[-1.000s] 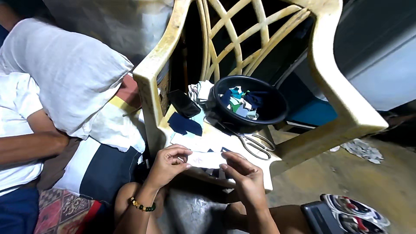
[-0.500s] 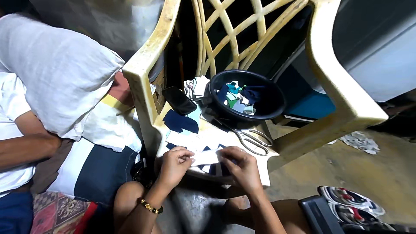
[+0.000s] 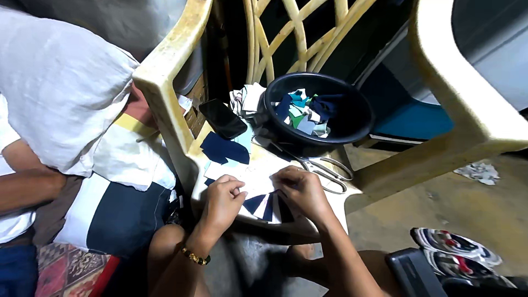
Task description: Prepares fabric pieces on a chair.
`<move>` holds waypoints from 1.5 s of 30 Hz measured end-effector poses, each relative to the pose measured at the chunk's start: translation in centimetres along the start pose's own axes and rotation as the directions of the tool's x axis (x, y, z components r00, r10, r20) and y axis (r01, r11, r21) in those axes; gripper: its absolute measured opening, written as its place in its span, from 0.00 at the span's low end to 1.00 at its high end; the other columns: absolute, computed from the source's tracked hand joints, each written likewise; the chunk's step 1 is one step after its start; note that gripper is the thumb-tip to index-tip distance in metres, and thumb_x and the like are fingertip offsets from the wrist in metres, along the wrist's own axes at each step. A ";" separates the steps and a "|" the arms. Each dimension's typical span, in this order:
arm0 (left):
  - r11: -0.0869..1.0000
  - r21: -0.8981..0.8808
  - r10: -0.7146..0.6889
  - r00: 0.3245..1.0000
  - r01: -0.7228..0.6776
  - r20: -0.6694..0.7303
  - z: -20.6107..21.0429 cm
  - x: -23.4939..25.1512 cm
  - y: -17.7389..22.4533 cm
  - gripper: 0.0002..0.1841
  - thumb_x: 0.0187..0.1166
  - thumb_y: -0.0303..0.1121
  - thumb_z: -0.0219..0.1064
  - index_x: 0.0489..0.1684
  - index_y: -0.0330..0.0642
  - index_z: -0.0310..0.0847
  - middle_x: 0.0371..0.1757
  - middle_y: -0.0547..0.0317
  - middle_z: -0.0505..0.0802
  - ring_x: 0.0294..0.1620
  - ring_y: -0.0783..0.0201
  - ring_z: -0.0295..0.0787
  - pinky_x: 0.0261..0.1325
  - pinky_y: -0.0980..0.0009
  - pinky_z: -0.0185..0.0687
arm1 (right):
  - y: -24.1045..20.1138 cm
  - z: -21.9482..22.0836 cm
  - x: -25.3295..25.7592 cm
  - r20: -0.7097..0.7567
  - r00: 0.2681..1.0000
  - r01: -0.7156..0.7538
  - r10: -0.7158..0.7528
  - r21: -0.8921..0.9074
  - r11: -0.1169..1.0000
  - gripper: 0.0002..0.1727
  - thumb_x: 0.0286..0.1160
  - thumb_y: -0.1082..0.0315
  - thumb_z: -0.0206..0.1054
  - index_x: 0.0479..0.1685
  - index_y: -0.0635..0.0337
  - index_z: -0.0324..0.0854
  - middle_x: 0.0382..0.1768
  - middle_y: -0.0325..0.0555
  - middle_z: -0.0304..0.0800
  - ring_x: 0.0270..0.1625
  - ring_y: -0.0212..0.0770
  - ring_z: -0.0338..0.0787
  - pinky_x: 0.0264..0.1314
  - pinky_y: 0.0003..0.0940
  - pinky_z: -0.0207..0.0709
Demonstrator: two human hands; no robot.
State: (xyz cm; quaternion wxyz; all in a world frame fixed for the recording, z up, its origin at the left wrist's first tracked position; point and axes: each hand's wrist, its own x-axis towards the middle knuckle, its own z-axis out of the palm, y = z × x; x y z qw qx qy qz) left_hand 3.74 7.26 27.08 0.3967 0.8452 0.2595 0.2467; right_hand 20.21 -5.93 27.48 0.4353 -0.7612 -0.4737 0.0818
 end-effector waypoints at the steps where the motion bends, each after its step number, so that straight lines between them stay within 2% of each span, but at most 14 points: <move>1: 1.000 0.002 -0.008 1.000 0.008 0.011 -0.2 0.0 0.0 0.08 0.69 0.23 0.75 0.43 0.33 0.94 0.44 0.49 0.91 0.36 0.71 0.84 0.40 0.81 0.79 | 0.0 0.0 0.0 0.007 1.000 0.002 -0.002 -0.001 1.000 0.06 0.70 0.79 0.69 0.39 0.68 0.92 0.43 0.54 0.93 0.41 0.33 0.92 0.50 0.24 0.85; 12: 1.000 -0.013 0.002 0.999 -0.001 0.041 -0.3 0.1 0.0 0.10 0.66 0.23 0.76 0.44 0.32 0.93 0.44 0.49 0.90 0.35 0.75 0.83 0.37 0.85 0.77 | 0.6 0.2 0.2 0.010 1.000 0.026 -0.026 -0.001 1.000 0.07 0.71 0.78 0.68 0.41 0.67 0.92 0.43 0.52 0.93 0.41 0.30 0.91 0.49 0.22 0.84; 17: 0.963 -0.255 0.092 0.996 -0.092 -0.014 -0.9 0.2 -0.6 0.06 0.58 0.23 0.76 0.30 0.33 0.88 0.37 0.57 0.90 0.31 0.83 0.82 0.31 0.89 0.76 | -0.6 -0.5 0.1 -0.110 0.978 0.206 -0.175 0.458 0.865 0.11 0.68 0.80 0.65 0.38 0.61 0.93 0.42 0.33 0.94 0.48 0.22 0.91 0.56 0.20 0.86; 20: 0.874 -0.342 0.356 0.934 -0.345 -0.032 -1.2 0.1 -1.4 0.22 0.61 0.40 0.78 0.47 0.32 0.81 0.50 0.58 0.87 0.47 0.82 0.78 0.45 0.87 0.72 | -3.2 -1.4 -0.1 0.043 0.944 0.246 -0.326 0.566 0.787 0.11 0.77 0.76 0.61 0.38 0.59 0.90 0.45 0.29 0.92 0.51 0.17 0.87 0.55 0.15 0.83; 22: 0.810 -0.378 0.458 0.886 -0.449 -0.070 -1.0 0.1 -1.1 0.33 0.67 0.52 0.78 0.58 0.31 0.77 0.59 0.57 0.86 0.59 0.79 0.80 0.57 0.82 0.77 | -4.8 -1.3 0.0 0.153 0.901 0.281 -0.405 0.505 0.816 0.11 0.80 0.77 0.56 0.41 0.67 0.86 0.44 0.38 0.88 0.49 0.18 0.84 0.54 0.13 0.78; 23: 0.791 -0.412 0.459 0.884 -0.452 -0.090 -0.8 -0.1 -0.6 0.35 0.65 0.50 0.81 0.61 0.28 0.78 0.59 0.57 0.88 0.59 0.79 0.82 0.59 0.81 0.80 | -5.5 -1.1 0.0 0.201 0.889 0.285 -0.411 0.457 0.842 0.11 0.81 0.77 0.54 0.43 0.69 0.85 0.44 0.42 0.86 0.47 0.19 0.83 0.52 0.13 0.77; 27: 0.781 -0.519 0.276 0.937 -0.348 -0.213 0.3 -0.6 0.5 0.19 0.61 0.20 0.78 0.52 0.22 0.84 0.47 0.57 0.94 0.47 0.78 0.90 0.54 0.79 0.88 | -6.1 0.3 -0.3 0.209 0.955 0.097 -0.212 0.454 0.886 0.09 0.87 0.68 0.57 0.51 0.64 0.78 0.44 0.39 0.86 0.39 0.21 0.87 0.44 0.18 0.85; 28: 0.785 -0.513 0.247 0.934 -0.348 -0.257 0.5 -0.7 0.4 0.14 0.63 0.19 0.77 0.46 0.23 0.86 0.43 0.57 0.95 0.43 0.78 0.91 0.50 0.80 0.90 | -5.9 0.9 -0.6 0.177 0.973 0.035 -0.149 0.522 0.852 0.11 0.82 0.65 0.65 0.53 0.63 0.75 0.46 0.38 0.85 0.39 0.21 0.88 0.42 0.18 0.86; 30: 0.815 -0.453 0.212 0.913 -0.362 -0.349 1.1 -0.7 0.2 0.07 0.64 0.21 0.79 0.33 0.27 0.88 0.36 0.58 0.94 0.35 0.80 0.88 0.40 0.85 0.86 | -5.9 2.3 -1.3 0.147 0.989 -0.077 -0.027 0.657 0.750 0.31 0.60 0.68 0.81 0.59 0.64 0.68 0.52 0.40 0.83 0.41 0.24 0.90 0.40 0.20 0.89; 31: 0.826 -0.433 0.193 0.904 -0.360 -0.382 1.3 -0.9 0.2 0.06 0.64 0.22 0.78 0.31 0.29 0.88 0.35 0.59 0.93 0.33 0.81 0.87 0.38 0.86 0.84 | -5.9 2.9 -1.8 0.150 0.988 -0.130 0.031 0.710 0.692 0.39 0.50 0.74 0.84 0.64 0.66 0.65 0.53 0.42 0.83 0.41 0.26 0.91 0.39 0.21 0.90; 33: 0.823 -0.445 0.149 0.891 -0.353 -0.430 1.7 -1.1 0.4 0.06 0.64 0.21 0.78 0.31 0.31 0.86 0.33 0.63 0.93 0.32 0.82 0.87 0.38 0.86 0.85 | -6.0 3.8 -2.9 0.178 0.978 -0.210 0.113 0.780 0.590 0.44 0.44 0.84 0.82 0.69 0.67 0.62 0.47 0.43 0.89 0.36 0.31 0.94 0.39 0.25 0.91; 37: 0.770 -0.575 0.029 0.917 -0.275 -0.398 0.9 -1.5 0.4 0.09 0.62 0.17 0.76 0.32 0.39 0.84 0.31 0.71 0.92 0.31 0.80 0.89 0.37 0.82 0.88 | -5.3 4.3 -4.9 0.214 0.971 -0.235 0.109 0.755 0.612 0.30 0.54 0.85 0.77 0.60 0.65 0.73 0.31 0.32 0.90 0.29 0.22 0.86 0.35 0.17 0.81; 40: 0.763 -0.610 -0.017 0.935 -0.216 -0.354 -0.1 -1.5 0.0 0.12 0.61 0.15 0.75 0.36 0.40 0.82 0.32 0.70 0.93 0.30 0.79 0.90 0.36 0.81 0.89 | -4.2 3.4 -5.4 0.172 0.981 -0.188 0.094 0.690 0.699 0.13 0.59 0.80 0.75 0.44 0.61 0.85 0.31 0.27 0.89 0.30 0.17 0.84 0.34 0.14 0.79; 45: 0.820 -0.571 -0.137 0.956 -0.037 -0.259 -0.4 -1.2 -0.2 0.12 0.61 0.14 0.74 0.36 0.36 0.79 0.33 0.67 0.91 0.29 0.75 0.91 0.34 0.77 0.93 | -2.6 0.7 -2.5 -0.031 0.977 -0.147 0.213 0.624 0.768 0.10 0.61 0.81 0.71 0.38 0.59 0.84 0.29 0.28 0.89 0.29 0.22 0.87 0.34 0.19 0.85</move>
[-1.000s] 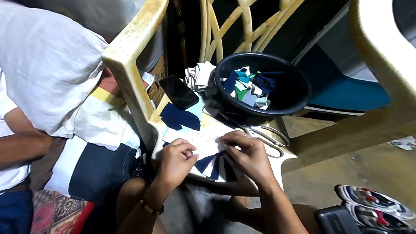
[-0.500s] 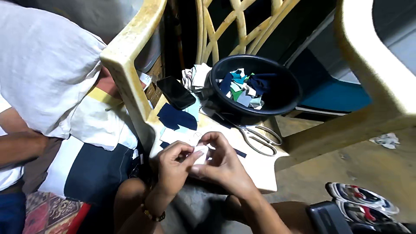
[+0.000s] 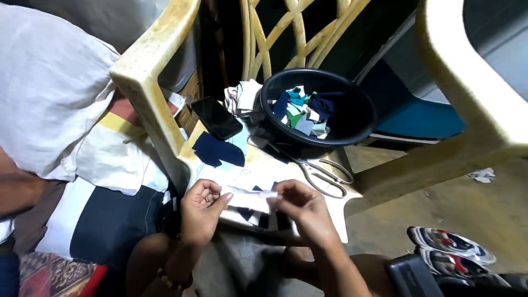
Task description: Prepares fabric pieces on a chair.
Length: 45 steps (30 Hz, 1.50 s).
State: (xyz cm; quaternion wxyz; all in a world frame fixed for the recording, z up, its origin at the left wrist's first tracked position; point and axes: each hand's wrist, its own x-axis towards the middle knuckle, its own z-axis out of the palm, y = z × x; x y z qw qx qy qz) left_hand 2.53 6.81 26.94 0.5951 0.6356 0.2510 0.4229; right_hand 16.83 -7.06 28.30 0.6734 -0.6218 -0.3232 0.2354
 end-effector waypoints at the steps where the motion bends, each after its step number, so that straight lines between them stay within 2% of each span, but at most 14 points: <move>1: 1.000 0.026 -0.013 1.000 0.012 0.018 0.1 0.1 -0.3 0.11 0.63 0.14 0.74 0.35 0.35 0.79 0.33 0.65 0.90 0.29 0.75 0.91 0.36 0.76 0.93 | -0.1 -0.2 0.8 -0.030 1.000 -0.009 0.009 -0.007 1.000 0.10 0.60 0.83 0.71 0.37 0.60 0.84 0.29 0.30 0.90 0.28 0.23 0.88 0.33 0.20 0.86; 5: 0.982 0.187 -0.032 0.992 0.008 0.123 0.2 0.3 -0.9 0.03 0.68 0.15 0.68 0.32 0.31 0.84 0.37 0.58 0.92 0.33 0.75 0.91 0.41 0.77 0.91 | 0.4 -0.6 2.9 -0.048 0.999 -0.019 0.016 -0.078 0.997 0.13 0.57 0.84 0.72 0.36 0.58 0.80 0.29 0.33 0.88 0.28 0.24 0.86 0.33 0.19 0.83; 8: 0.950 0.309 -0.014 0.982 -0.045 0.186 0.1 0.4 -1.0 0.03 0.70 0.20 0.71 0.36 0.31 0.90 0.40 0.54 0.93 0.36 0.75 0.91 0.42 0.81 0.89 | 1.0 -1.0 3.2 -0.007 0.999 0.039 -0.041 -0.183 0.982 0.12 0.61 0.83 0.72 0.35 0.58 0.76 0.30 0.33 0.88 0.31 0.22 0.87 0.37 0.17 0.82; 11: 0.916 0.390 -0.001 0.973 -0.091 0.229 0.1 0.4 -0.9 0.04 0.68 0.23 0.74 0.36 0.32 0.93 0.42 0.51 0.94 0.37 0.75 0.91 0.42 0.83 0.87 | 1.5 -1.3 2.8 0.026 0.994 0.107 -0.104 -0.361 0.926 0.04 0.66 0.79 0.68 0.32 0.61 0.86 0.31 0.33 0.90 0.33 0.17 0.86 0.40 0.12 0.81; 13: 0.888 0.441 0.015 0.966 -0.132 0.257 0.1 0.4 -1.0 0.05 0.67 0.24 0.76 0.36 0.33 0.94 0.41 0.51 0.94 0.35 0.75 0.89 0.40 0.84 0.84 | 1.7 -1.4 2.6 0.070 0.989 0.146 -0.128 -0.450 0.881 0.07 0.69 0.78 0.66 0.36 0.63 0.91 0.38 0.40 0.92 0.39 0.19 0.88 0.46 0.13 0.82; 16: 0.862 0.473 0.044 0.957 -0.180 0.285 0.1 0.4 -1.2 0.05 0.65 0.25 0.76 0.35 0.34 0.94 0.40 0.51 0.93 0.33 0.77 0.86 0.37 0.86 0.81 | 1.8 -1.2 2.4 0.086 0.987 0.161 -0.136 -0.515 0.842 0.08 0.68 0.76 0.66 0.37 0.63 0.92 0.41 0.45 0.91 0.40 0.21 0.88 0.45 0.13 0.81; 24: 0.832 0.524 0.021 0.956 -0.180 0.294 0.4 0.3 -0.9 0.08 0.62 0.24 0.78 0.37 0.33 0.94 0.41 0.50 0.92 0.31 0.78 0.84 0.34 0.88 0.79 | 2.3 -0.7 2.5 0.085 0.973 0.221 -0.214 -0.600 0.769 0.06 0.66 0.76 0.71 0.37 0.63 0.94 0.40 0.49 0.92 0.39 0.26 0.89 0.45 0.16 0.82; 36: 0.800 0.556 0.050 0.949 -0.224 0.312 0.7 0.4 -0.9 0.09 0.61 0.23 0.78 0.38 0.31 0.93 0.40 0.47 0.91 0.30 0.75 0.85 0.33 0.87 0.79 | 3.1 -0.5 2.9 0.114 0.948 0.297 -0.297 -0.653 0.696 0.06 0.67 0.76 0.70 0.34 0.63 0.95 0.37 0.52 0.92 0.38 0.33 0.91 0.45 0.20 0.83; 39: 0.804 0.546 0.057 0.945 -0.235 0.323 0.6 0.5 -0.9 0.11 0.60 0.23 0.79 0.40 0.31 0.94 0.43 0.47 0.90 0.30 0.76 0.83 0.33 0.88 0.78 | 3.1 -0.5 2.9 0.113 0.948 0.296 -0.296 -0.656 0.695 0.06 0.67 0.75 0.71 0.35 0.63 0.95 0.37 0.52 0.92 0.38 0.32 0.90 0.45 0.20 0.82; 42: 0.814 0.542 0.057 0.957 -0.210 0.284 0.0 0.9 -0.8 0.11 0.59 0.23 0.77 0.40 0.33 0.93 0.46 0.47 0.91 0.29 0.78 0.84 0.31 0.88 0.78 | 3.0 -0.5 2.9 0.122 0.948 0.301 -0.295 -0.651 0.697 0.07 0.68 0.75 0.70 0.35 0.63 0.95 0.37 0.51 0.92 0.39 0.31 0.90 0.46 0.18 0.82; 45: 0.800 0.559 0.119 0.971 -0.219 0.210 -0.8 1.3 -1.0 0.07 0.63 0.25 0.74 0.37 0.35 0.94 0.42 0.52 0.91 0.27 0.82 0.80 0.29 0.90 0.74 | 2.9 -0.6 2.8 0.121 0.950 0.294 -0.288 -0.660 0.691 0.07 0.67 0.75 0.70 0.35 0.62 0.95 0.38 0.50 0.92 0.39 0.29 0.90 0.46 0.17 0.81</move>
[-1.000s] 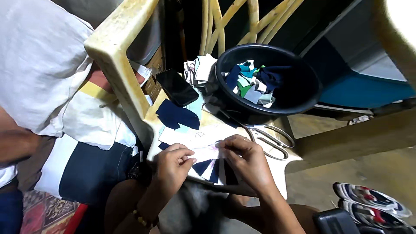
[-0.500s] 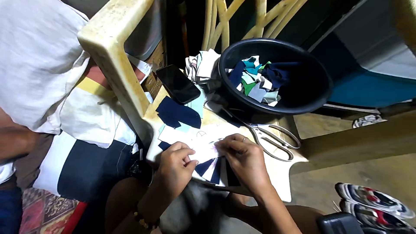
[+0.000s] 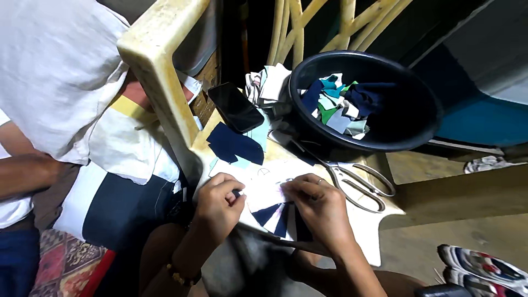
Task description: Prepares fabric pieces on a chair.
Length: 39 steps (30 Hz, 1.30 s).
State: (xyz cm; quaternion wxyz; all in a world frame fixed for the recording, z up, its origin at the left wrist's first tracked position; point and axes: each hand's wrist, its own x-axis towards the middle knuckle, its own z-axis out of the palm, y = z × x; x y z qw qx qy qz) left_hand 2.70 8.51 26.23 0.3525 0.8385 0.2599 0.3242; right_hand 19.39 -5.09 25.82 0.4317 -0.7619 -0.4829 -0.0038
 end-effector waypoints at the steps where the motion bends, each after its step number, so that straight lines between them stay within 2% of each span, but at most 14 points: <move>1: 1.000 0.006 0.011 0.999 -0.010 -0.031 0.0 0.1 -0.2 0.07 0.65 0.25 0.72 0.36 0.36 0.94 0.40 0.54 0.91 0.26 0.83 0.78 0.28 0.91 0.72 | 0.0 -0.1 0.0 -0.001 1.000 -0.002 0.002 -0.003 1.000 0.07 0.67 0.74 0.70 0.35 0.62 0.95 0.38 0.50 0.92 0.39 0.29 0.90 0.46 0.17 0.81; 5: 0.998 0.037 0.056 0.996 -0.053 -0.074 0.1 0.1 -0.6 0.06 0.66 0.25 0.70 0.34 0.37 0.94 0.37 0.56 0.91 0.25 0.84 0.74 0.28 0.91 0.68 | -0.2 -0.2 -0.1 -0.010 1.000 0.002 -0.002 -0.006 1.000 0.07 0.67 0.74 0.70 0.34 0.62 0.94 0.37 0.50 0.92 0.39 0.27 0.89 0.44 0.15 0.80; 15: 0.994 0.086 0.079 0.996 -0.074 -0.051 0.6 0.0 -0.5 0.07 0.68 0.25 0.69 0.34 0.40 0.95 0.39 0.57 0.92 0.30 0.81 0.79 0.33 0.89 0.72 | 0.2 -0.3 -0.3 -0.013 1.000 -0.019 0.019 -0.032 0.999 0.07 0.66 0.71 0.70 0.35 0.59 0.94 0.38 0.44 0.91 0.37 0.26 0.88 0.41 0.17 0.80; 17: 0.991 0.105 0.089 0.995 -0.085 -0.038 0.6 0.0 -0.5 0.07 0.69 0.27 0.69 0.35 0.41 0.96 0.41 0.56 0.93 0.32 0.77 0.82 0.36 0.86 0.75 | 0.0 -0.4 -0.2 -0.010 1.000 -0.016 0.016 -0.024 1.000 0.07 0.66 0.73 0.70 0.35 0.61 0.94 0.38 0.48 0.92 0.37 0.27 0.88 0.43 0.16 0.79; 20: 0.981 0.129 0.147 0.989 -0.147 0.013 0.6 0.0 -0.6 0.07 0.70 0.29 0.71 0.37 0.42 0.96 0.43 0.56 0.96 0.40 0.65 0.89 0.47 0.71 0.83 | -0.2 -0.4 -0.1 -0.002 1.000 -0.018 0.018 -0.011 1.000 0.07 0.67 0.74 0.69 0.35 0.62 0.94 0.38 0.50 0.92 0.38 0.27 0.89 0.44 0.16 0.80; 22: 0.975 0.127 0.180 0.983 -0.184 0.043 0.8 0.0 -0.6 0.07 0.70 0.30 0.72 0.37 0.42 0.97 0.43 0.57 0.96 0.44 0.61 0.89 0.50 0.67 0.81 | -0.2 -0.4 -0.1 -0.004 1.000 -0.018 0.018 -0.005 1.000 0.07 0.67 0.74 0.69 0.35 0.62 0.94 0.38 0.49 0.92 0.38 0.27 0.88 0.43 0.15 0.80; 31: 0.947 0.180 0.244 0.959 -0.268 0.141 1.0 -0.2 -0.3 0.07 0.70 0.35 0.74 0.36 0.45 0.97 0.44 0.59 0.95 0.48 0.57 0.88 0.49 0.65 0.81 | -0.3 -0.5 -0.1 -0.001 1.000 -0.013 0.013 0.002 1.000 0.07 0.66 0.74 0.70 0.35 0.62 0.94 0.38 0.50 0.92 0.38 0.28 0.89 0.44 0.16 0.81; 39: 0.952 0.197 0.191 0.958 -0.233 0.212 0.8 -0.1 -0.1 0.07 0.67 0.32 0.76 0.39 0.44 0.97 0.47 0.58 0.95 0.51 0.54 0.88 0.50 0.61 0.83 | -0.2 -0.5 0.0 0.004 0.999 -0.032 0.032 0.000 1.000 0.07 0.67 0.75 0.71 0.36 0.63 0.94 0.38 0.51 0.91 0.37 0.29 0.88 0.43 0.17 0.81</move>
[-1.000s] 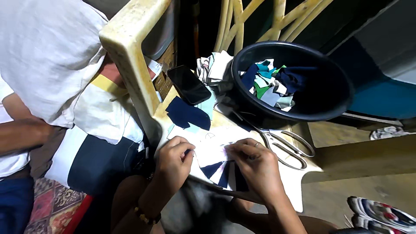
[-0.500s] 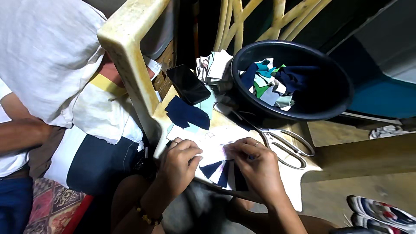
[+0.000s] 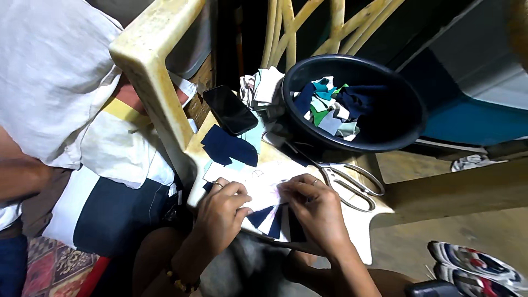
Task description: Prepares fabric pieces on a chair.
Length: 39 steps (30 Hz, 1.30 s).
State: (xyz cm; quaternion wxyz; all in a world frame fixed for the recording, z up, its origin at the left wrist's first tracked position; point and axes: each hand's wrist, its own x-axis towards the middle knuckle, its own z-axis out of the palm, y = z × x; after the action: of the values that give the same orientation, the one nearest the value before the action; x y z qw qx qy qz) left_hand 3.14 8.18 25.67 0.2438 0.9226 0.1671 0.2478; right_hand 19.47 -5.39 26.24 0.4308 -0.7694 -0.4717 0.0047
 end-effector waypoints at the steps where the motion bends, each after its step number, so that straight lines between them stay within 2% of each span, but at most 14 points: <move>1: 1.000 0.008 0.001 1.000 -0.001 0.003 0.0 0.0 0.0 0.07 0.67 0.32 0.76 0.39 0.45 0.97 0.47 0.58 0.95 0.50 0.54 0.87 0.50 0.61 0.83 | 0.0 0.1 0.0 -0.001 1.000 -0.005 0.005 -0.002 1.000 0.06 0.67 0.75 0.71 0.36 0.63 0.94 0.38 0.51 0.90 0.37 0.29 0.89 0.43 0.17 0.81; 6: 1.000 0.026 0.008 1.000 -0.009 0.008 0.0 0.2 0.1 0.08 0.65 0.31 0.77 0.40 0.44 0.97 0.47 0.57 0.95 0.50 0.52 0.88 0.49 0.60 0.84 | 0.0 0.5 0.1 0.002 1.000 0.000 0.000 -0.083 0.997 0.07 0.66 0.77 0.70 0.35 0.62 0.95 0.37 0.53 0.90 0.36 0.38 0.89 0.41 0.27 0.83; 11: 0.999 0.042 0.016 1.000 -0.016 0.010 0.0 0.2 0.2 0.09 0.64 0.31 0.78 0.40 0.43 0.97 0.47 0.56 0.95 0.50 0.50 0.89 0.47 0.58 0.85 | -0.1 0.4 0.1 0.065 0.998 -0.011 0.021 -0.161 0.987 0.08 0.67 0.79 0.70 0.36 0.61 0.96 0.40 0.58 0.88 0.43 0.52 0.90 0.47 0.43 0.85; 14: 0.999 0.042 0.004 1.000 -0.004 0.016 -0.1 0.2 0.3 0.09 0.64 0.30 0.78 0.40 0.43 0.97 0.47 0.56 0.95 0.50 0.50 0.88 0.47 0.58 0.84 | 0.0 0.1 0.2 0.061 0.998 0.017 -0.003 -0.227 0.974 0.08 0.66 0.77 0.71 0.35 0.58 0.97 0.41 0.58 0.87 0.45 0.55 0.88 0.45 0.45 0.83; 17: 0.999 0.040 -0.009 1.000 0.008 0.026 -0.1 0.3 0.5 0.09 0.64 0.30 0.78 0.40 0.43 0.97 0.48 0.56 0.95 0.51 0.50 0.88 0.47 0.58 0.85 | 0.2 0.1 0.2 -0.031 0.994 0.096 -0.109 -0.279 0.955 0.11 0.60 0.80 0.70 0.36 0.60 0.96 0.41 0.56 0.89 0.44 0.57 0.87 0.44 0.46 0.82; 19: 0.999 0.039 -0.011 0.999 0.010 0.034 -0.2 0.3 0.5 0.09 0.65 0.30 0.78 0.41 0.43 0.97 0.48 0.56 0.95 0.51 0.50 0.88 0.48 0.58 0.84 | -0.3 -0.1 -0.1 -0.015 0.986 0.154 -0.164 -0.277 0.948 0.17 0.60 0.82 0.66 0.45 0.63 0.95 0.50 0.57 0.91 0.52 0.60 0.89 0.51 0.51 0.83; 20: 0.999 0.037 -0.013 0.999 0.012 0.041 -0.3 0.4 0.5 0.09 0.65 0.30 0.78 0.41 0.43 0.97 0.48 0.56 0.95 0.52 0.50 0.88 0.49 0.58 0.85 | -0.8 -0.2 -0.5 0.041 0.983 0.184 -0.180 -0.271 0.945 0.19 0.64 0.82 0.64 0.52 0.65 0.93 0.58 0.59 0.91 0.60 0.62 0.89 0.59 0.56 0.83; 22: 0.999 0.030 -0.012 0.999 0.011 0.046 -0.3 0.4 0.6 0.09 0.65 0.30 0.77 0.41 0.42 0.97 0.48 0.55 0.95 0.53 0.50 0.88 0.50 0.57 0.85 | -1.8 -0.2 -1.6 0.212 0.958 0.250 -0.193 -0.290 0.924 0.23 0.76 0.71 0.63 0.70 0.68 0.83 0.77 0.60 0.80 0.79 0.65 0.80 0.77 0.66 0.72; 23: 1.000 0.025 -0.009 0.999 0.008 0.045 -0.3 0.4 0.6 0.09 0.65 0.30 0.77 0.41 0.42 0.97 0.48 0.55 0.95 0.52 0.49 0.88 0.51 0.57 0.85 | -2.0 0.1 -2.2 0.282 0.938 0.289 -0.201 -0.320 0.902 0.28 0.81 0.59 0.61 0.75 0.68 0.79 0.82 0.59 0.74 0.83 0.64 0.75 0.80 0.67 0.67; 25: 1.000 0.018 -0.010 0.999 0.009 0.046 -0.4 0.4 0.6 0.09 0.65 0.29 0.77 0.41 0.42 0.97 0.47 0.54 0.95 0.52 0.49 0.88 0.51 0.56 0.84 | -1.9 0.8 -3.1 0.345 0.913 0.344 -0.217 -0.369 0.863 0.41 0.82 0.38 0.52 0.79 0.67 0.76 0.84 0.60 0.71 0.85 0.63 0.72 0.82 0.66 0.65; 27: 1.000 0.015 -0.020 0.998 0.019 0.053 -0.4 0.4 0.7 0.09 0.65 0.29 0.77 0.41 0.42 0.97 0.47 0.54 0.95 0.52 0.49 0.88 0.51 0.57 0.84 | -1.3 1.2 -3.6 0.378 0.905 0.342 -0.196 -0.372 0.863 0.49 0.79 0.29 0.45 0.80 0.66 0.75 0.84 0.63 0.70 0.85 0.65 0.71 0.83 0.67 0.63; 30: 1.000 0.021 -0.025 0.998 0.023 0.066 -0.5 0.4 0.7 0.09 0.65 0.29 0.78 0.41 0.42 0.97 0.47 0.55 0.95 0.52 0.49 0.88 0.52 0.56 0.84 | -0.9 1.4 -3.8 0.394 0.902 0.336 -0.179 -0.377 0.863 0.50 0.77 0.27 0.45 0.82 0.61 0.74 0.84 0.67 0.68 0.85 0.68 0.71 0.83 0.68 0.62; 34: 0.999 -0.018 -0.039 0.998 0.040 0.055 -1.0 0.7 0.7 0.08 0.65 0.28 0.78 0.41 0.42 0.97 0.48 0.56 0.96 0.54 0.50 0.88 0.54 0.55 0.84 | -0.3 2.0 -4.1 0.350 0.907 0.365 -0.233 -0.379 0.850 0.47 0.74 0.26 0.48 0.81 0.51 0.77 0.82 0.71 0.69 0.83 0.72 0.72 0.80 0.71 0.65; 39: 0.998 -0.060 -0.002 1.000 0.001 -0.018 -0.8 3.7 2.8 0.10 0.73 0.26 0.71 0.49 0.36 0.94 0.53 0.47 0.94 0.58 0.47 0.89 0.62 0.53 0.83 | -0.4 2.1 -4.2 0.335 0.911 0.362 -0.241 -0.364 0.858 0.43 0.70 0.26 0.55 0.80 0.42 0.79 0.82 0.74 0.69 0.83 0.74 0.70 0.80 0.71 0.63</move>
State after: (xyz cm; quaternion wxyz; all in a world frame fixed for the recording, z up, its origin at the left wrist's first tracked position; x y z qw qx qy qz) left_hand 6.25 7.74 29.19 0.2701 0.9125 0.1627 0.2605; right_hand 15.97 -6.99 23.54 0.1807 -0.7507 -0.6329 -0.0567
